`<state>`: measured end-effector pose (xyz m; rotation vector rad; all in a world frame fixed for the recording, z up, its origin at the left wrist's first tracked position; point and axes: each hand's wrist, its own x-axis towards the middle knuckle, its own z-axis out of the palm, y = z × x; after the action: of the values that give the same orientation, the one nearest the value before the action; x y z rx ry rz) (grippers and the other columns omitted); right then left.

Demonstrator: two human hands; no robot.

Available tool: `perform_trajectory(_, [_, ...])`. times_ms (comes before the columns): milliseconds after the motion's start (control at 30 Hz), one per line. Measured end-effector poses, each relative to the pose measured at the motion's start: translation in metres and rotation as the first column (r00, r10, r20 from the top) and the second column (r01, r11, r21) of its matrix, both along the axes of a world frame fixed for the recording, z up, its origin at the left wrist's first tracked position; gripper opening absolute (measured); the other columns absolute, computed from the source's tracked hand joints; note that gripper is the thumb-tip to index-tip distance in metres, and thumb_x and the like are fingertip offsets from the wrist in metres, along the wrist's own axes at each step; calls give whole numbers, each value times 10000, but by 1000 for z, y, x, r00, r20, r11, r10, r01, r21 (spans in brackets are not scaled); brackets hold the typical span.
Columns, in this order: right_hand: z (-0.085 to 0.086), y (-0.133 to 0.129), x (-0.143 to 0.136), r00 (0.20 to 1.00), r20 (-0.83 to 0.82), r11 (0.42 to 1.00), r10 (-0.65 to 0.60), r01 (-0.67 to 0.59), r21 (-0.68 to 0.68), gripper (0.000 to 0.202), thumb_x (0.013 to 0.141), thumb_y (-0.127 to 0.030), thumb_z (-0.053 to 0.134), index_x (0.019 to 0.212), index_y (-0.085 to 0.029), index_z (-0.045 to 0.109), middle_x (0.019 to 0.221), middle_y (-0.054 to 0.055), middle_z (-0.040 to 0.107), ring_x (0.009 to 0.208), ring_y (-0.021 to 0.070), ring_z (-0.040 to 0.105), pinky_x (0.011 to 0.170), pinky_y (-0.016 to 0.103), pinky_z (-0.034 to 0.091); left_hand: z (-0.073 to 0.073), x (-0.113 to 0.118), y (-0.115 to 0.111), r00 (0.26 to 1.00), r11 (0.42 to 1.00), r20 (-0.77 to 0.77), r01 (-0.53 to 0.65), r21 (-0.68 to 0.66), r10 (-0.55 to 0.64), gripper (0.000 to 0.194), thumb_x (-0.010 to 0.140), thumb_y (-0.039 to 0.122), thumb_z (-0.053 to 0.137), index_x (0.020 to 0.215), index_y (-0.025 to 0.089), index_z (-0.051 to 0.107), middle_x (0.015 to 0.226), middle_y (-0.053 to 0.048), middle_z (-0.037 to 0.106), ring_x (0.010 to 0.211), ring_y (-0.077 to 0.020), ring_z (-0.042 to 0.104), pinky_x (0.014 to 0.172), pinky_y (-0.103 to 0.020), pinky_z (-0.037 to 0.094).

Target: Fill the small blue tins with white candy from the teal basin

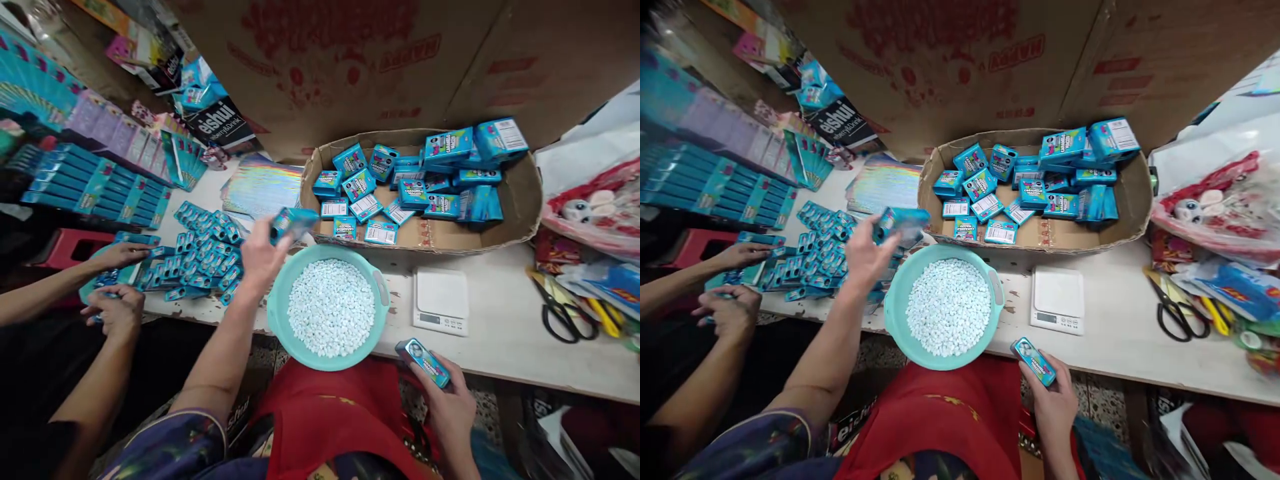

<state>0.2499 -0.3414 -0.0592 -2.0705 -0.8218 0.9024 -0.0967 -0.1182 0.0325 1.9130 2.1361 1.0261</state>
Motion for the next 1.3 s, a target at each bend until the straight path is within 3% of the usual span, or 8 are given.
perform_trajectory(200, [7, 13, -9, 997, -3, 997, 74, -74, -2, 471, 600, -490, 792, 957, -197, 703, 948, 57, 671, 886, 265, 638, 803, 385, 522, -48, -89, 91, 987, 959, -33, -158, -236, 155, 294, 682, 249, 727, 924, 179, 575, 958, -75, 650, 1009, -288, 596, 922, -384, 420])
perform_trajectory(500, [0, 8, -10, 991, 28, 991, 131, -132, 23, 427, 639, -438, 788, 967, -181, 695, 953, 58, 656, 897, 237, 630, 829, 389, 509, -101, -51, 136, 985, 798, -5, -140, -586, 170, 346, 683, 367, 758, 653, 144, 495, 796, -62, 640, 981, -203, 542, 1018, -447, 350])
perform_trajectory(633, [-3, 8, -9, 993, 30, 991, 118, -119, 59, 423, 648, -421, 799, 988, -194, 690, 969, 50, 651, 909, 224, 626, 846, 384, 502, -81, -38, 114, 978, 839, -199, -164, -519, 68, 438, 697, 392, 752, 923, 47, 606, 1063, -157, 665, 1037, -211, 505, 997, -456, 359])
perform_trajectory(833, [-8, 9, -12, 993, 0, 990, 119, -119, 70, 379, 666, -396, 797, 979, -210, 693, 962, 42, 653, 905, 214, 628, 826, 376, 514, -79, 8, 6, 984, 899, -154, 11, -438, -87, 284, 932, 284, 432, 986, 131, 664, 1032, -101, 672, 979, -195, 577, 919, -323, 416])
perform_trajectory(967, [-6, 14, -18, 990, -23, 988, 142, -140, 67, 368, 662, -377, 801, 972, -209, 695, 960, 45, 663, 911, 214, 635, 829, 377, 521, -119, 63, -43, 861, 630, -7, 366, -685, -508, 237, 849, 249, 563, 1038, 159, 671, 1086, -104, 670, 1057, -244, 592, 917, -312, 437])
perform_trajectory(1067, [-2, 16, -18, 989, -19, 987, 144, -142, 78, 376, 660, -376, 803, 973, -201, 691, 958, 45, 663, 908, 211, 635, 828, 376, 524, -135, 81, -47, 802, 491, 52, 414, -767, -595, 222, 841, 203, 525, 1001, 158, 673, 1065, -122, 671, 1037, -267, 604, 883, -337, 446])
perform_trajectory(1200, [5, 19, -11, 994, 15, 986, 112, -113, 121, 391, 665, -390, 800, 988, -202, 686, 952, 35, 648, 882, 200, 632, 801, 362, 531, -133, 63, -42, 868, 504, 232, 452, -736, -438, 174, 815, 242, 541, 902, 193, 683, 851, -67, 687, 869, -229, 632, 761, -305, 458])
perform_trajectory(1300, [16, 26, -11, 995, 42, 980, 95, -101, 173, 370, 674, -366, 802, 985, -204, 686, 950, 32, 635, 878, 195, 630, 785, 349, 537, -127, 46, -44, 756, 495, 653, 553, -670, 39, 233, 750, 363, 637, 904, 188, 635, 631, -4, 580, 609, -158, 568, 538, -242, 394])
